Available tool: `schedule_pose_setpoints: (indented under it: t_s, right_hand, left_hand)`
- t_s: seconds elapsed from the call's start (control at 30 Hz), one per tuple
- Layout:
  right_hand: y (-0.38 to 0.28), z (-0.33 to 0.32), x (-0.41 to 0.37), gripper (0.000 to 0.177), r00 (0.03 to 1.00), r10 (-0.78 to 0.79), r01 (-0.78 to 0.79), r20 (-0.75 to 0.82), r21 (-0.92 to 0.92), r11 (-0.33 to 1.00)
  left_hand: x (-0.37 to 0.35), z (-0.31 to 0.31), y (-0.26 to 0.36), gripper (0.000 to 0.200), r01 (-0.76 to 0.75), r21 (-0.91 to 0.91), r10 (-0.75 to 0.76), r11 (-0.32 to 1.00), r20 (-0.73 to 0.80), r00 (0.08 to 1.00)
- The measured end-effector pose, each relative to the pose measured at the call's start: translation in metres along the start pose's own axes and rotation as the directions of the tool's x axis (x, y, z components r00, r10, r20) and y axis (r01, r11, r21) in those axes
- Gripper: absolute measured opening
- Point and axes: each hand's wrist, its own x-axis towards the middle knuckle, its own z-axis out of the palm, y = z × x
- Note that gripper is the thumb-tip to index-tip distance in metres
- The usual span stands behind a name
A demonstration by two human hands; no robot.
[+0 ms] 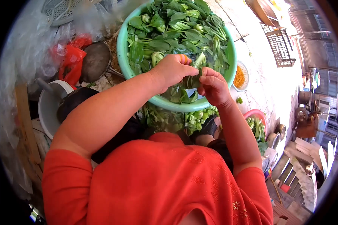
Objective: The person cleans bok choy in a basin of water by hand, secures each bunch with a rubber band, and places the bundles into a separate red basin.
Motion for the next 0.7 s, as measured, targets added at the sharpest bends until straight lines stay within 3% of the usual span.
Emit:
schedule_pose_setpoints:
  t_s: [0.07, 0.13, 0.17, 0.27, 0.33, 0.4, 0.47, 0.5, 0.53, 0.57, 0.6, 0.63, 0.67, 0.7]
  right_hand:
    - [-0.001, -0.002, -0.011, 0.008, 0.999, -0.03, 0.03, 0.011, -0.015, 0.999]
    - [-0.001, -0.005, -0.024, 0.01, 0.982, -0.099, 0.11, -0.163, 0.057, 0.992]
    - [0.001, -0.021, -0.03, 0.011, 0.985, -0.133, 0.143, -0.106, 0.096, 0.985]
    - [-0.011, -0.046, -0.061, 0.009, 0.949, -0.18, 0.219, -0.259, 0.133, 0.967]
    - [-0.012, -0.081, -0.081, 0.008, 0.881, -0.256, 0.332, -0.399, 0.135, 0.933]
    - [-0.001, -0.125, -0.105, 0.008, 0.82, -0.244, 0.363, -0.518, 0.14, 0.921]
    - [0.026, -0.166, -0.125, 0.013, 0.675, -0.067, 0.199, -0.734, 0.094, 0.975]
    - [0.039, -0.163, -0.131, 0.017, 0.573, 0.053, -0.113, -0.818, -0.015, 0.993]
    - [0.05, -0.159, -0.135, 0.021, 0.429, 0.126, -0.427, -0.894, -0.078, 0.901]
    - [0.073, -0.199, -0.144, 0.025, 0.485, 0.113, -0.748, -0.867, -0.344, 0.568]
    - [0.075, -0.198, -0.142, 0.03, 0.537, 0.133, -0.843, -0.833, -0.532, 0.077]
    - [0.079, -0.195, -0.142, 0.027, 0.464, 0.014, -0.839, -0.886, -0.434, 0.328]
    - [0.08, -0.194, -0.136, 0.027, 0.463, 0.019, -0.84, -0.886, -0.432, 0.328]
    - [0.077, -0.195, -0.124, 0.026, 0.518, -0.126, -0.754, -0.846, -0.521, 0.401]
  left_hand:
    - [0.0, 0.0, 0.001, 0.037, -0.033, 0.045, 0.033, 0.998, -0.009, 0.999]
    - [-0.001, 0.001, 0.004, 0.04, -0.024, 0.07, 0.028, 0.997, -0.06, 0.998]
    - [-0.002, -0.001, 0.006, 0.043, 0.005, 0.113, 0.003, 0.994, -0.071, 0.997]
    - [-0.011, 0.001, 0.016, 0.046, -0.008, 0.245, 0.046, 0.97, -0.149, 0.988]
    - [-0.005, -0.004, 0.013, 0.048, -0.027, 0.268, 0.054, 0.963, -0.091, 0.994]
    - [-0.012, -0.001, 0.023, 0.047, -0.064, 0.242, 0.099, 0.968, -0.135, 0.986]
    - [-0.008, 0.0, 0.021, 0.043, -0.109, 0.232, 0.145, 0.967, -0.144, 0.979]
    - [-0.007, 0.0, 0.022, 0.039, -0.144, 0.203, 0.172, 0.969, -0.129, 0.977]
    - [-0.008, 0.0, 0.025, 0.034, -0.177, 0.172, 0.198, 0.969, -0.117, 0.973]
    - [-0.014, 0.002, 0.033, 0.027, -0.129, 0.195, 0.153, 0.972, -0.112, 0.982]
    - [-0.012, 0.001, 0.032, 0.027, -0.127, 0.197, 0.151, 0.972, -0.114, 0.982]
    - [-0.008, 0.001, 0.031, 0.023, -0.151, 0.148, 0.166, 0.977, -0.097, 0.981]
    - [-0.005, 0.001, 0.03, 0.02, -0.173, 0.098, 0.182, 0.98, -0.081, 0.98]
    - [-0.005, 0.003, 0.031, 0.02, -0.169, 0.101, 0.178, 0.98, -0.081, 0.981]
